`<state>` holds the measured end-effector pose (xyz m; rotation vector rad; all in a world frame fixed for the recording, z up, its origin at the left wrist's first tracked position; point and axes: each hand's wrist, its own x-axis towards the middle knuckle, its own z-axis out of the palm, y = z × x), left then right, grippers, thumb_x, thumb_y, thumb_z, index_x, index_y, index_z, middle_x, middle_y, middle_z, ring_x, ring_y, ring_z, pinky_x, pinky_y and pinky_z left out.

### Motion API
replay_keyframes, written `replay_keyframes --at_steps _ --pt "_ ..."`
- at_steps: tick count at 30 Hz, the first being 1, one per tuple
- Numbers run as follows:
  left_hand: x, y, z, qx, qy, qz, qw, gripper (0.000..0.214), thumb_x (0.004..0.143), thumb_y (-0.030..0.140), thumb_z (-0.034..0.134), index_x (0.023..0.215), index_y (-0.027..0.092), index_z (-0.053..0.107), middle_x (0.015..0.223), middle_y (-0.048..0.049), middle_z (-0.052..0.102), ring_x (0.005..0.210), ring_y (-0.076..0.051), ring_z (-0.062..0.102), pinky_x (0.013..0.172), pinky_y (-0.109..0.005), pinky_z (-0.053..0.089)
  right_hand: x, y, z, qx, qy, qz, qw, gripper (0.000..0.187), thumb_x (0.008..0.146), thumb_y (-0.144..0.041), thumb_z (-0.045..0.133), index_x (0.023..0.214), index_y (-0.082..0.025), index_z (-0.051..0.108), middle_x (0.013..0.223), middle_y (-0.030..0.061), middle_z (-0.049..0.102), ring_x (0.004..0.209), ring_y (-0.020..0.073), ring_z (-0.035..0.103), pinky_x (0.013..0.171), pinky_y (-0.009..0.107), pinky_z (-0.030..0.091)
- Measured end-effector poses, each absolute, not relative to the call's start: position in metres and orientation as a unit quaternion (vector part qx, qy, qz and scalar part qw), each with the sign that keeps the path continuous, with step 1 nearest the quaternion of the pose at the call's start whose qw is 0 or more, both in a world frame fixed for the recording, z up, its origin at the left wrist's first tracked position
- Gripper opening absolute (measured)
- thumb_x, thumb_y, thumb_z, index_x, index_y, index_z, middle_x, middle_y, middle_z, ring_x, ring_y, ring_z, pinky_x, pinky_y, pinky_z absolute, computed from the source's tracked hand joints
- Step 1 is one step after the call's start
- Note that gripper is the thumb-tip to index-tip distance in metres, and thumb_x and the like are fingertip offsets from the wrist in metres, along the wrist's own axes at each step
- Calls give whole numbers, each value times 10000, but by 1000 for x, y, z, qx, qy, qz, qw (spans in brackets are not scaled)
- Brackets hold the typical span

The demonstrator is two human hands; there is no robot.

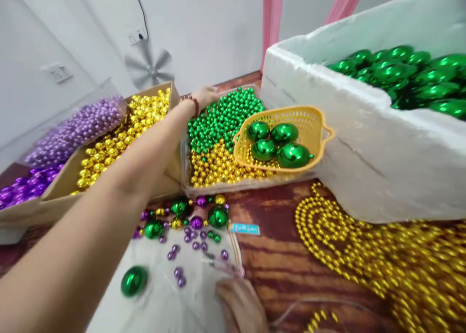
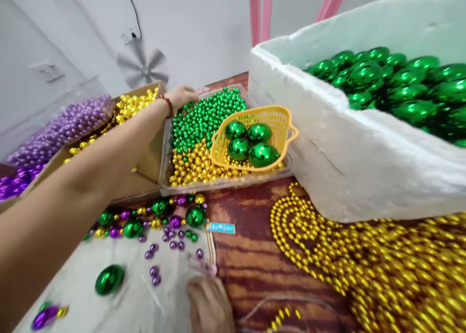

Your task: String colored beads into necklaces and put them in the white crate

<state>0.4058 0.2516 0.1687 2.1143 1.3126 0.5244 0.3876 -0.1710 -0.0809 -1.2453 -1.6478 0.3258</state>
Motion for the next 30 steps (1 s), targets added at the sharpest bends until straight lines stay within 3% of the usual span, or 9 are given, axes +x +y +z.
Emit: replay_keyframes --at_steps 6,11,13,16,21,26,30 --pt "360 130 207 780 395 155 460 71 875 189 578 898 123 582 776 7 518 579 -46 496 585 -217 379 383 -170 -60 -522 -659 165 515 233 931 -57 499 1021 -193 666 948 63 716 872 182 658 790 336 553" --pt "316 38 154 764 374 114 513 63 835 182 574 836 151 629 668 13 535 539 -80 505 541 -225 399 382 -175 -44 -528 -652 140 525 231 942 -96 527 1079 -205 677 993 72 715 944 191 664 858 367 545" --pt "301 14 116 801 353 107 471 63 812 176 589 793 159 646 680 12 575 593 -100 534 607 -254 452 383 -176 -35 -525 -664 131 516 227 945 -104 531 1082 -206 680 1008 74 716 960 196 661 880 383 533" --pt "277 -13 61 865 382 106 307 78 824 157 592 805 169 667 802 -20 625 770 -154 599 753 -299 497 383 -175 -27 -528 -679 118 496 222 959 -103 511 1065 -196 683 1017 80 715 962 195 652 881 378 514" --pt "239 -38 5 927 372 0 57 194 952 252 510 969 198 695 1185 -132 581 1015 -251 596 708 -319 516 378 -174 -29 -539 -718 94 430 203 980 -121 491 1029 -165 682 1015 87 719 952 194 649 879 365 440" --pt "221 -37 -11 944 330 -14 -20 277 988 263 436 1079 196 688 1307 -162 559 1144 -295 508 657 -312 520 370 -181 -25 -562 -750 74 340 144 977 -162 528 976 -181 671 987 51 732 878 201 616 875 391 353" --pt "219 -38 -9 947 319 -21 -43 342 992 271 425 1268 199 613 1400 -171 507 1185 -306 484 678 -325 533 352 -189 -16 -577 -788 121 179 180 990 -216 518 868 -198 651 881 29 705 826 198 619 776 354 358"
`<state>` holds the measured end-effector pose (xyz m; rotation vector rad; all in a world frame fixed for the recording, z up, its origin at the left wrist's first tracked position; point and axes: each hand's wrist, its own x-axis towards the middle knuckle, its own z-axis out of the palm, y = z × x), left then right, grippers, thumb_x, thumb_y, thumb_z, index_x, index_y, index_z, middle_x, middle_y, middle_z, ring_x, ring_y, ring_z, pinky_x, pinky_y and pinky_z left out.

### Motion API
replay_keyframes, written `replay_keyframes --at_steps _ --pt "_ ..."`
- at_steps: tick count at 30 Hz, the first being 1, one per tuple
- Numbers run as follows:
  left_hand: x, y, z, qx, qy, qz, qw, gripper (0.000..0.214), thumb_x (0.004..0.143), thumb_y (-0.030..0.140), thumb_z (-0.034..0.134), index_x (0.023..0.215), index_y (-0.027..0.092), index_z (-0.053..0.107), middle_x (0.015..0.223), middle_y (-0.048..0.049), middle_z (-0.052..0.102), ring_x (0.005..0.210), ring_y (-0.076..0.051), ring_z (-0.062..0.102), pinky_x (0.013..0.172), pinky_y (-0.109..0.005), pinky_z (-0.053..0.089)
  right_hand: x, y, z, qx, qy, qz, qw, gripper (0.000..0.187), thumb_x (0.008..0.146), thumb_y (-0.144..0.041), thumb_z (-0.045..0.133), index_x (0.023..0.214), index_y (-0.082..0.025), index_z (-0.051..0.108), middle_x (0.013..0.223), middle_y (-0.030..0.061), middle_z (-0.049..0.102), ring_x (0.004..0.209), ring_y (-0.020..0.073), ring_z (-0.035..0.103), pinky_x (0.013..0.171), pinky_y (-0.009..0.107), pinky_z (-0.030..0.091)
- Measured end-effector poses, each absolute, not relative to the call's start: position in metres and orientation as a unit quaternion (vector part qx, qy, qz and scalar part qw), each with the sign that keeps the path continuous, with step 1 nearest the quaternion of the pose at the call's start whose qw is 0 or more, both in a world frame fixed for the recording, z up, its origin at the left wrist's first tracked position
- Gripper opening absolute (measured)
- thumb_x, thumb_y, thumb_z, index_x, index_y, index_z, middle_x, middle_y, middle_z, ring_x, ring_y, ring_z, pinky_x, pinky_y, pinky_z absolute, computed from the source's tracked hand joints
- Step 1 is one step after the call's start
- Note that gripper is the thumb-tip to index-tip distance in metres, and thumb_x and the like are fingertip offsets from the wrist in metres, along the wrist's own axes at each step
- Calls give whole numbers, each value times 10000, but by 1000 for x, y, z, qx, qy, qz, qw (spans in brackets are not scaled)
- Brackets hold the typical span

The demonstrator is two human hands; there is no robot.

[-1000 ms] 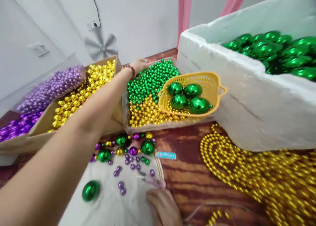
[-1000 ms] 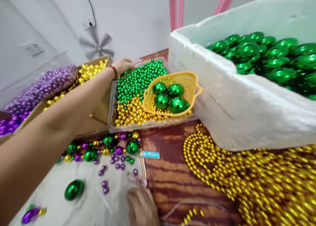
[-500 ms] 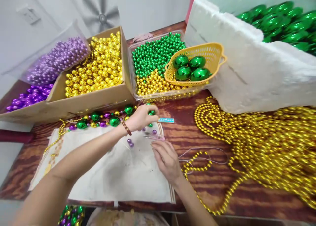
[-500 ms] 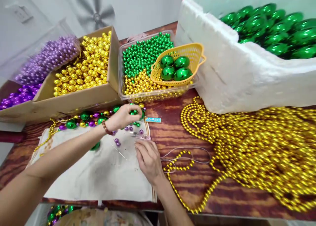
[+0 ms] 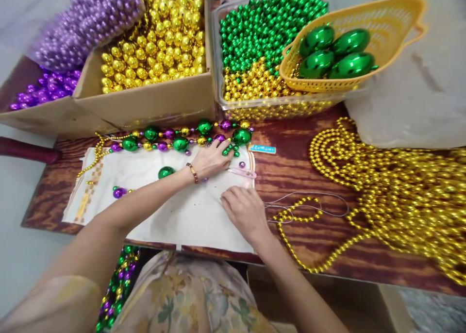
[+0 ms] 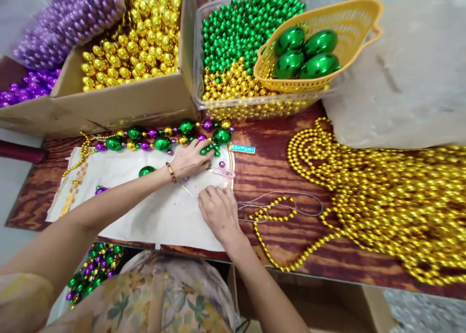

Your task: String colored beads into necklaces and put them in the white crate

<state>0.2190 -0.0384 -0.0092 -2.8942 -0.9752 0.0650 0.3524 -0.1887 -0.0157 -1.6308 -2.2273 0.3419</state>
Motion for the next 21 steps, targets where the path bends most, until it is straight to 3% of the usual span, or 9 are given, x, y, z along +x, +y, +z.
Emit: replay_keyframes --at_steps 3,7,11,15,19,21 --pt "219 -42 -5 -945 -320 36 54 372 998 292 418 1324 197 570 1426 -182 481 1199 -316 479 667 -320 532 335 -191 -11 -593 -785 173 50 141 984 -231 516 942 -191 645 938 55 684 855 203 652 650 311 364" --pt "219 -45 0 -946 -315 52 55 416 991 292 441 1398 232 501 1478 -171 437 1206 -316 479 659 -305 522 318 -188 -8 -618 -763 187 -35 224 976 -106 417 1035 -173 623 1008 88 665 894 206 684 601 275 390" --pt "217 -45 2 -950 -304 50 44 405 982 279 461 1383 259 516 1515 -163 395 1212 -327 493 670 -307 512 306 -185 -6 -644 -743 176 -44 280 952 -52 377 1041 -137 627 988 134 669 859 240 711 609 280 435" --pt "211 -46 12 -955 -297 10 18 434 967 303 506 1395 231 522 1439 -176 472 1167 -325 534 711 -338 515 303 -184 -5 -658 -735 158 -44 287 945 -65 383 1061 -131 637 1013 182 683 791 263 718 620 314 451" --pt "173 -46 38 -921 -366 -127 -49 509 965 288 524 1462 202 454 1312 -146 575 1123 -275 575 804 -344 521 316 -185 -5 -666 -730 149 -43 259 916 -81 454 1060 -175 647 947 128 730 732 232 707 625 296 442" --pt "137 -50 49 -886 -397 -217 -100 450 976 281 504 1410 161 506 1231 -127 624 1099 -233 598 871 -333 516 327 -189 -7 -668 -728 151 -26 259 883 -73 481 1026 -187 664 941 98 747 738 211 704 623 277 442"
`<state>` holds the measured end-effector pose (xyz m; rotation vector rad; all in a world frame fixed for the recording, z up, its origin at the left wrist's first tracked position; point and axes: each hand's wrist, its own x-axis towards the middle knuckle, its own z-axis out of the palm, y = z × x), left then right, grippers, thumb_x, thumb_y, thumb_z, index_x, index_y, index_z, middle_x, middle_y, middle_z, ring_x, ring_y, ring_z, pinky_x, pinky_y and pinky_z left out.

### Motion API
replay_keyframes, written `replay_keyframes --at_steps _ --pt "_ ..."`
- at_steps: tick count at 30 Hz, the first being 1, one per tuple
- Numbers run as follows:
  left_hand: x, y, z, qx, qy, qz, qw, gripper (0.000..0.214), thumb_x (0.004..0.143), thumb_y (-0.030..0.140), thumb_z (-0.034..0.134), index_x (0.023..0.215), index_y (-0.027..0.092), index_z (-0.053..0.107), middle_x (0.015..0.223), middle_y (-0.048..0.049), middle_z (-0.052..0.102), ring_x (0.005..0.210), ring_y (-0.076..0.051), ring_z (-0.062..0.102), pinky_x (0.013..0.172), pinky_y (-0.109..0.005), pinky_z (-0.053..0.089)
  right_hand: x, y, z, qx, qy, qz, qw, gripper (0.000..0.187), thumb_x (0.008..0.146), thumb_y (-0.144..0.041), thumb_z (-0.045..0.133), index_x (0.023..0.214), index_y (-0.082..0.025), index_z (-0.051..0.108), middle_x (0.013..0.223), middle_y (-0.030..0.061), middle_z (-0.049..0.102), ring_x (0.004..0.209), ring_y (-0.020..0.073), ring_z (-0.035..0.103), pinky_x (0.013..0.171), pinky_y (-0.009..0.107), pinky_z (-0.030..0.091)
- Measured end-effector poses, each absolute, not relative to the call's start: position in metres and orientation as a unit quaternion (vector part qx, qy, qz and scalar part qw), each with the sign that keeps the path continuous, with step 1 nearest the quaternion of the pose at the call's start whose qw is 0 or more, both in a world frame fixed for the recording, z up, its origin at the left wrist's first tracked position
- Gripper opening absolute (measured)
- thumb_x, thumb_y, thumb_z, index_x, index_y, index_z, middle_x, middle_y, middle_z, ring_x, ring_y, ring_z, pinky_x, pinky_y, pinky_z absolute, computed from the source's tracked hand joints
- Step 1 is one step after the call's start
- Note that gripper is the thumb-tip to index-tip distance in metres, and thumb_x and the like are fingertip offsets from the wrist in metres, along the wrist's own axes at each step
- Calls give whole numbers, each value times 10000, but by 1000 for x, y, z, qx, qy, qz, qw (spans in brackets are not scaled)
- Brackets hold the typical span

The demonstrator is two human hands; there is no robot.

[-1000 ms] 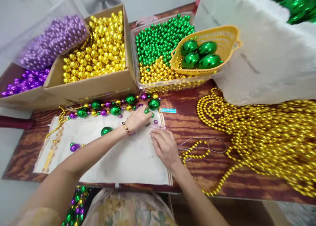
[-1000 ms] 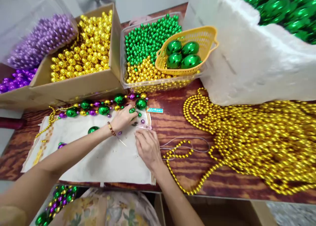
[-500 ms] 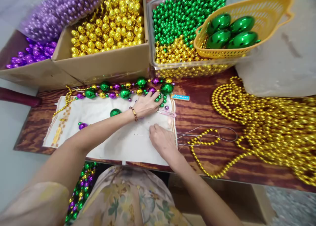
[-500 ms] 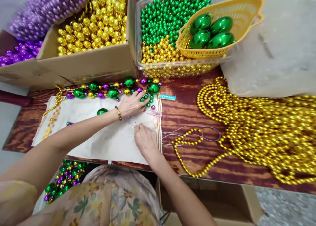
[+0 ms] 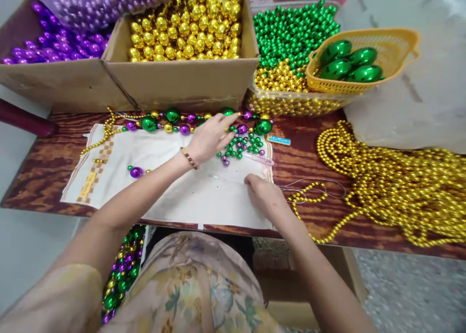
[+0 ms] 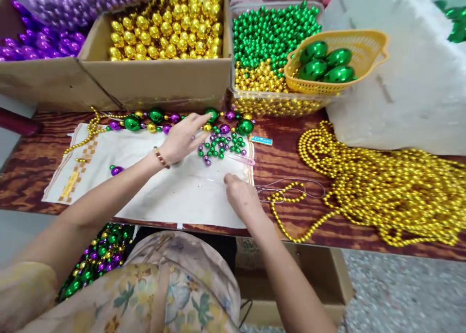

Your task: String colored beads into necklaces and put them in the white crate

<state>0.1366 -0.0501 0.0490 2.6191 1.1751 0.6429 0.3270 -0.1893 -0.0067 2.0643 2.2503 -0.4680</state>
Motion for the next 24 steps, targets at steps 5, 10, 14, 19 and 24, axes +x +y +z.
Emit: replay_keyframes --at_steps 5,10,14,19,24 --pt "35 -89 38 763 500 356 201 287 977 283 485 1160 158 668 1075 -87 702 926 -178 657 770 -293 546 352 -218 -1 677 627 -314 -224 123 850 -232 576 823 -189 688 684 38 716 631 192 687 621 280 489" --pt "11 -126 -8 722 547 344 245 301 969 306 507 1174 137 646 1093 -123 691 962 -209 666 841 -354 555 356 -252 38 638 381 -397 -539 234 732 -386 788 833 -204 680 611 6 667 488 163 629 432 242 439" --pt "34 -123 -24 767 522 321 190 560 920 421 610 1379 119 499 1316 -193 555 1225 -298 545 1028 -475 478 330 -255 49 571 341 -418 -619 217 743 -322 791 866 -209 653 568 -34 614 424 115 563 409 214 433" --pt "50 -112 -27 785 535 255 180 580 852 350 713 1352 134 513 1300 -194 543 1200 -342 540 1028 -547 449 277 -252 12 535 347 -530 -559 236 793 -345 738 938 -180 654 718 34 708 497 138 628 412 208 390" --pt "64 -127 -7 692 447 421 379 540 843 360 727 1306 196 503 1271 -139 588 1165 -259 592 1015 -431 496 253 -239 -10 553 267 -518 -596 276 784 -398 733 884 -166 622 749 61 722 602 165 672 483 226 415"
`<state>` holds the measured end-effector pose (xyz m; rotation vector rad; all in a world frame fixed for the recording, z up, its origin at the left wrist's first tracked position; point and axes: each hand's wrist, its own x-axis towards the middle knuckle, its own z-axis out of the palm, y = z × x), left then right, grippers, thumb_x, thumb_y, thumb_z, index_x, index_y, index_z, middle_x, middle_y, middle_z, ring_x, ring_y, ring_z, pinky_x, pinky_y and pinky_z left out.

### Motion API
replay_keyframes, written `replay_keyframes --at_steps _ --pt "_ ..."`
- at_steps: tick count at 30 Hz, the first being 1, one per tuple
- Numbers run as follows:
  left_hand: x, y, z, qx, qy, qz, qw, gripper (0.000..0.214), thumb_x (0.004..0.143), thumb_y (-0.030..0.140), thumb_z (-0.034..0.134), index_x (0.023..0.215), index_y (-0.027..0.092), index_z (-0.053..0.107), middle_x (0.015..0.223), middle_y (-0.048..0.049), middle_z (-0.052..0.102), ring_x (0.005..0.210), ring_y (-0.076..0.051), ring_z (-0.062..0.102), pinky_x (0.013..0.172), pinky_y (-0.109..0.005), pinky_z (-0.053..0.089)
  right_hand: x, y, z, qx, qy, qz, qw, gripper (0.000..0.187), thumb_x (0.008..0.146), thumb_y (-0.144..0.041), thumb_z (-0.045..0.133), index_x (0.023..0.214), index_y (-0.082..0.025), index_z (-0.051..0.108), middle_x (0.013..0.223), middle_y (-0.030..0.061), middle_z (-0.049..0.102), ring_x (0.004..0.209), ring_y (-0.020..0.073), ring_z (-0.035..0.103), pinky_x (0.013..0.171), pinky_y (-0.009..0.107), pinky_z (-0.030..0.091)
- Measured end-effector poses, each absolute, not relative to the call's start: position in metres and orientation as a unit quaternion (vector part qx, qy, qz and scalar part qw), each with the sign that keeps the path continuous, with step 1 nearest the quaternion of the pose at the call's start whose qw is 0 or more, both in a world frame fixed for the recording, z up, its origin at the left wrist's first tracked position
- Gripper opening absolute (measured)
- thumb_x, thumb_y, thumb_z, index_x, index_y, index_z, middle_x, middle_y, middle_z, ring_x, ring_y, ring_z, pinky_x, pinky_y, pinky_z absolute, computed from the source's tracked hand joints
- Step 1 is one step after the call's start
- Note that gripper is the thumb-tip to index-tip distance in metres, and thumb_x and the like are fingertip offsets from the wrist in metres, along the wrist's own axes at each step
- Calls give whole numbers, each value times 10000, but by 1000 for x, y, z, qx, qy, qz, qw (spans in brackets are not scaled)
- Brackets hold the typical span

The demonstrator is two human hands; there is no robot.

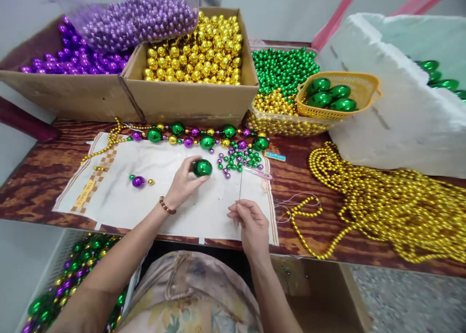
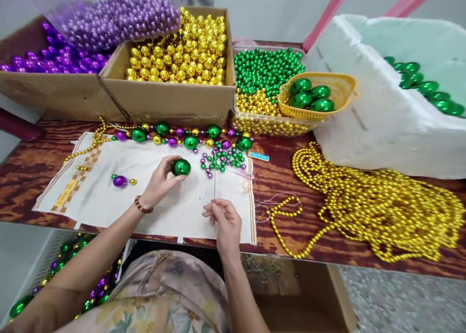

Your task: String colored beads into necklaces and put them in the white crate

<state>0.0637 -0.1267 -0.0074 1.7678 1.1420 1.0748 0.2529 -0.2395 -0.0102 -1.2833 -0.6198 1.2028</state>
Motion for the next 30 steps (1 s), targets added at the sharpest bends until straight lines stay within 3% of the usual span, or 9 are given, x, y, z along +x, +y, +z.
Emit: replay_keyframes --at_steps 3,5,10,13,19,26,30 --pt "80 -149 9 623 364 454 522 497 852 370 727 1282 224 527 1288 -123 605 1134 -233 630 967 -369 537 247 -220 -4 -557 -214 500 628 298 739 -397 756 853 -174 595 769 54 719 692 177 689 544 234 459" --pt "90 -163 14 613 341 460 544 485 859 352 726 1297 240 549 1299 -115 601 1162 -241 622 984 -373 532 242 -208 2 -544 -189 505 643 312 716 -403 761 838 -184 575 803 35 706 724 163 674 572 232 481" --pt "96 -184 12 709 337 440 436 551 902 324 676 1423 282 501 1396 -130 550 1323 -278 505 1127 -460 420 228 -196 6 -537 -170 503 655 321 727 -436 725 843 -196 545 752 -33 587 637 98 539 546 189 450" --pt "97 -190 10 742 345 431 381 587 941 298 617 1489 312 407 1459 -136 504 1355 -273 484 1123 -477 429 223 -200 4 -544 -170 489 661 335 763 -471 686 872 -202 520 820 -15 587 684 107 546 579 199 464" --pt "111 -197 8 762 381 454 260 598 956 305 584 1516 310 376 1417 -147 491 1333 -279 494 1084 -472 470 212 -202 -4 -561 -162 447 678 328 817 -494 626 898 -207 491 821 -12 557 697 107 549 614 210 476" --pt "101 -185 8 724 391 474 314 468 914 319 661 1367 281 548 1319 -124 575 1249 -254 559 1050 -442 493 226 -212 -3 -555 -238 438 666 234 854 -397 653 889 -187 556 757 -12 610 618 105 575 535 202 461" --pt "91 -176 10 685 400 486 367 411 880 367 701 1272 265 626 1269 -120 605 1212 -253 580 1034 -425 502 239 -240 -9 -580 -314 427 618 187 895 -359 651 899 -180 595 740 10 673 590 117 627 541 216 480"
